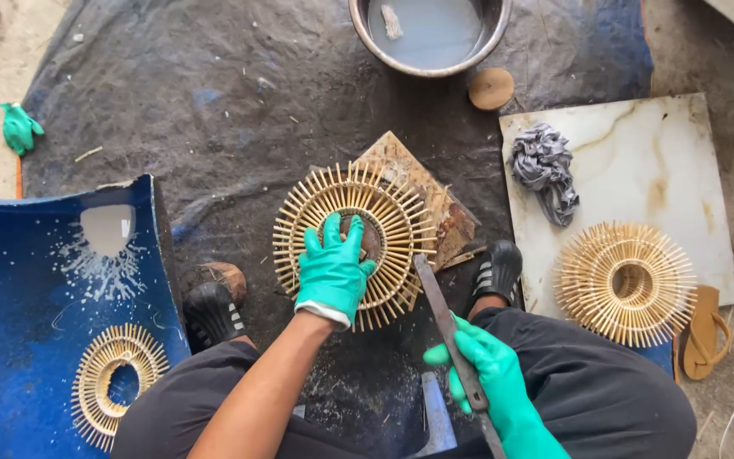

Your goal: The worker is using a long metal scraper to smooth and refine the inner edges of a bamboo lampshade structure.

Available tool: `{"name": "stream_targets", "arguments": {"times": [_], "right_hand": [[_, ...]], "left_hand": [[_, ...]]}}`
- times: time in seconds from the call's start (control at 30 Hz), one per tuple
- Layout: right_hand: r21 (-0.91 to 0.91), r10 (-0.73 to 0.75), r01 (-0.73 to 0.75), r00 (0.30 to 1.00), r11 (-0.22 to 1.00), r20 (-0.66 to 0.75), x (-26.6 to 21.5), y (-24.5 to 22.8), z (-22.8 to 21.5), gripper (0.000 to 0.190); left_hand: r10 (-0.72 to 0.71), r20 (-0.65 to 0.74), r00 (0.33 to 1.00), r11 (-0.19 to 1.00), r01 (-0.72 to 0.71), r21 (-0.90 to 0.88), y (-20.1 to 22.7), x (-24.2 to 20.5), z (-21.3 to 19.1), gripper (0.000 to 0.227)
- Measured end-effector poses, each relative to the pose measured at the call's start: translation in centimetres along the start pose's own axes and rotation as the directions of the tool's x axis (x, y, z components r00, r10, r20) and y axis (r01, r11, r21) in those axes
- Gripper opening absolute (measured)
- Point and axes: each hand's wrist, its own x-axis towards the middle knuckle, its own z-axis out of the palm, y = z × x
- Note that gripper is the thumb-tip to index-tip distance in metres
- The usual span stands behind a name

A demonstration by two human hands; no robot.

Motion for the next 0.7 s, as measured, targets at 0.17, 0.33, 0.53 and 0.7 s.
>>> {"name": "stream_targets", "arguments": {"times": [0.17,0.33,0.53,0.7], "right_hand": [[-0.008,-0.031,0.031,0.998,1.000,-0.045,-0.9,0.1,1.0,0.051],[-0.007,-0.034,0.033,0.999,0.999,-0.041,-0.6,-0.2,2.3,0.052],[-0.024,0.028,-0.029,0.999,0.999,-0.016,0.2,0.7,1.6,0.051],[-0.033,0.046,-0.046,0.999,0.998,0.004,0.1,0.8,1.3,0.050]], "left_hand": [[0.039,0.011,0.999,0.994,-0.040,0.100,0.2,-1.5,-1.6,0.075],[-0.046,0.014,0.999,0.999,0.046,0.017,-0.5,-1.2,-0.6,0.077],[-0.063,0.008,0.998,0.998,0.063,-0.026,-1.1,-1.0,-0.2,0.087],[-0.034,-0.019,0.999,0.999,0.034,-0.018,-1.7,-0.6,-0.1,0.092]]}}
